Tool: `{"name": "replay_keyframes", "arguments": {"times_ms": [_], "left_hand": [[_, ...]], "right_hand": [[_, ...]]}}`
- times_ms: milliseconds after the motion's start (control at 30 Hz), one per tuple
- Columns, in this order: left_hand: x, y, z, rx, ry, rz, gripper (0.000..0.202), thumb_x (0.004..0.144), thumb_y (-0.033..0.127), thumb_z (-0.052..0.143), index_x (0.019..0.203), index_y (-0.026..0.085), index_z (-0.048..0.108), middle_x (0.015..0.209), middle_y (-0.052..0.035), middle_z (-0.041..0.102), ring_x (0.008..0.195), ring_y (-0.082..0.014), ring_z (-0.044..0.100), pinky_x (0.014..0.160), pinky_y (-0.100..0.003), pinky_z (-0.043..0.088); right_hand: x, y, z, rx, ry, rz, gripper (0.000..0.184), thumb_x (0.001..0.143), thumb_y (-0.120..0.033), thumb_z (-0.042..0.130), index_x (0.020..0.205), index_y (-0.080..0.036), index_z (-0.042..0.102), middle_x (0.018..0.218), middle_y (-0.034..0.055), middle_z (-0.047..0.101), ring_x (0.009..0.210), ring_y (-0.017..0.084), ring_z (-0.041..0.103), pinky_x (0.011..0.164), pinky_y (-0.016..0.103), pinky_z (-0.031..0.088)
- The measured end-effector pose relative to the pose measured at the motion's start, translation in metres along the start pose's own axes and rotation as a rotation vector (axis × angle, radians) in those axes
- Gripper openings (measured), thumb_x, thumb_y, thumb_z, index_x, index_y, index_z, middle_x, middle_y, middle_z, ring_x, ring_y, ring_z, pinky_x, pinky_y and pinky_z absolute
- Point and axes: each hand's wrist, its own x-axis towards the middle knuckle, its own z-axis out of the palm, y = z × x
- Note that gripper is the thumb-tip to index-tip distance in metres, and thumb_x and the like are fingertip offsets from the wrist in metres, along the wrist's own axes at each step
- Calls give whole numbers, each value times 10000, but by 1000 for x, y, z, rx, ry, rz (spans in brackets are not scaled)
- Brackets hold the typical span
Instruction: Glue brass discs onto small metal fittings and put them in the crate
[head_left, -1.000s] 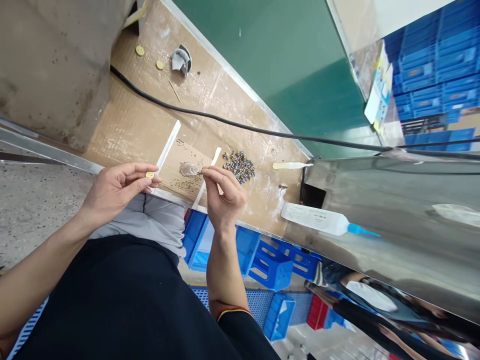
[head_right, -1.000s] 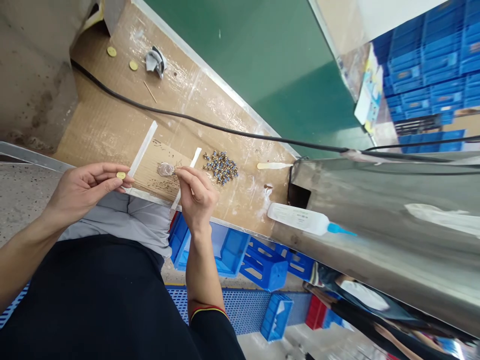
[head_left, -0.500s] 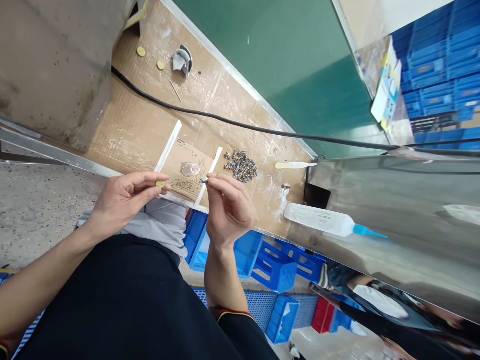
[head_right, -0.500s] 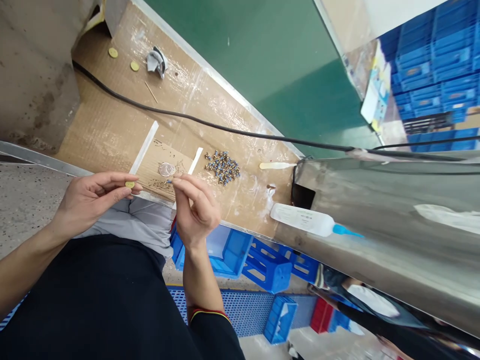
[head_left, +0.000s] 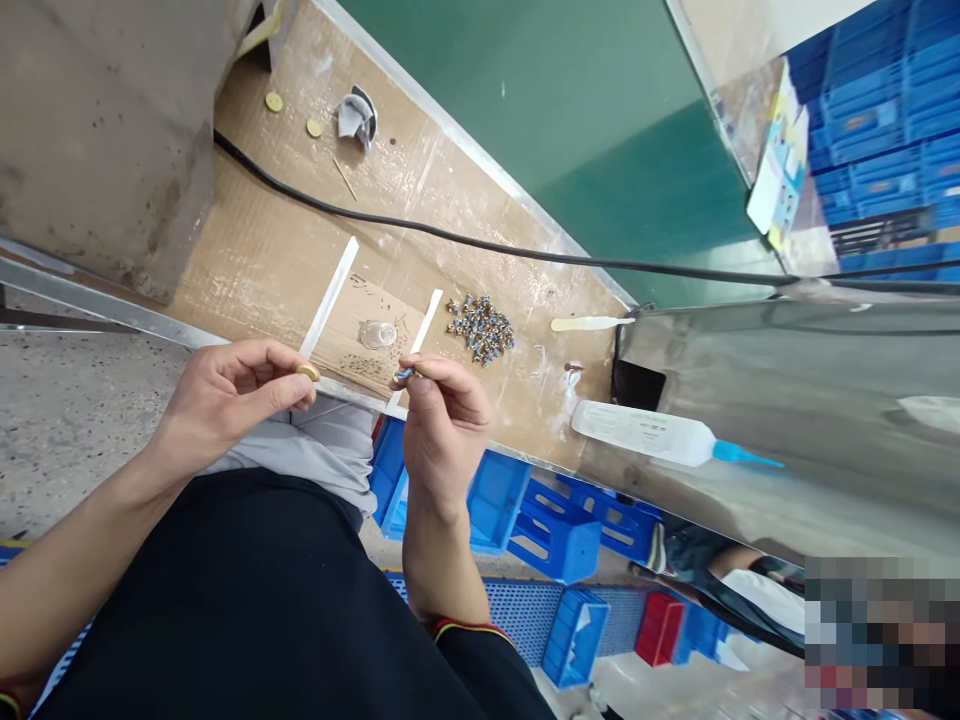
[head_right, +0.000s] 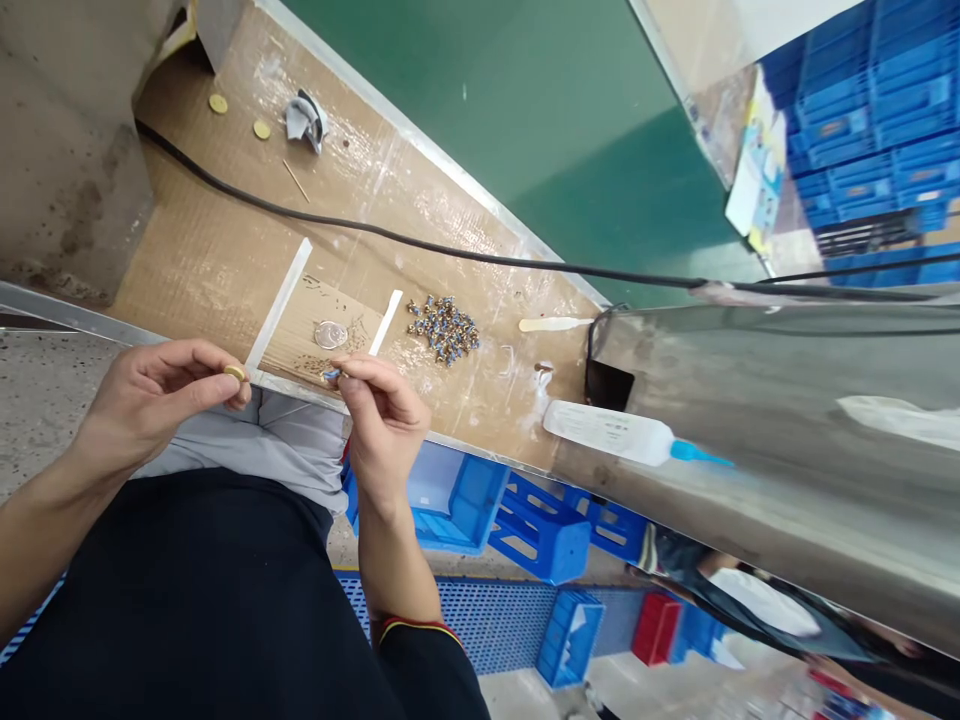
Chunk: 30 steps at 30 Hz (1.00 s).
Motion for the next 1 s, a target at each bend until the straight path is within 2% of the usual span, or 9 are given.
{"name": "replay_keyframes", "arguments": {"times_ms": [100,233,367,467,533,600,767,900,1000], "left_hand": [[0,2,3,-101,-50,-23,123,987,350,911,969,231,887,1039,-63,903,882,-220,871,836,-328,749],[1,3,7,-34,-52,-56,141,978,371,923,989,232,901,950,-59,899,817,-230,875,758,-323,753],[1,-2,8,193,-81,1,190,1075,419,797,1058,261,902,971,-21,898,882,-207,871,841,-296,721],[-1,-5,10,390,-129,52,196,1095,432,766,1056,302,907,987,15,895,885,-184,847,778,-253,643],[-2,-7,12,445,-139,76,190,1088,445,781,1046,319,917,989,26,895,865,-176,829,720,-250,595],[-4,-8,14,413,-121,86,165,1076,434,803,1041,327,924,1022,29,901,888,-178,833,722,-253,595],[-8,-12,22,254,4,83,65,1019,330,871,1055,318,923,1141,12,912,1020,-200,875,938,-285,687],[-8,-14,25,205,18,40,101,995,341,881,1062,265,895,1041,-17,910,932,-207,880,919,-309,718],[-5,-12,25,193,31,20,129,975,353,883,1035,239,886,1000,-32,905,901,-214,874,882,-305,722]], "right_hand": [[0,9,-2,105,6,114,70,1048,-342,804,1099,-294,805,1106,30,844,878,165,799,786,317,718],[-3,14,-1,258,-6,221,112,1014,-349,853,1109,-307,811,1099,10,844,796,133,767,777,291,708],[-11,9,9,354,-37,216,129,1013,-385,893,1106,-329,823,1110,5,845,892,166,811,809,323,728],[-19,4,20,433,-97,186,100,1016,-370,906,1090,-345,843,1095,-6,850,968,188,838,878,359,742],[-23,3,27,432,-132,202,95,1013,-375,911,1070,-334,846,1078,1,857,1006,204,845,922,379,746],[-25,4,30,426,-145,240,129,999,-401,923,1051,-317,840,1067,14,863,1030,209,842,940,376,745],[-25,11,32,473,-172,405,270,966,-502,929,1061,-294,785,1047,22,851,892,199,820,861,389,765],[-26,12,33,544,-203,465,289,967,-508,922,1079,-292,765,1020,8,833,861,186,813,837,376,773],[-26,12,32,536,-215,444,275,988,-509,904,1084,-295,760,1025,7,832,889,190,820,840,378,776]]}}
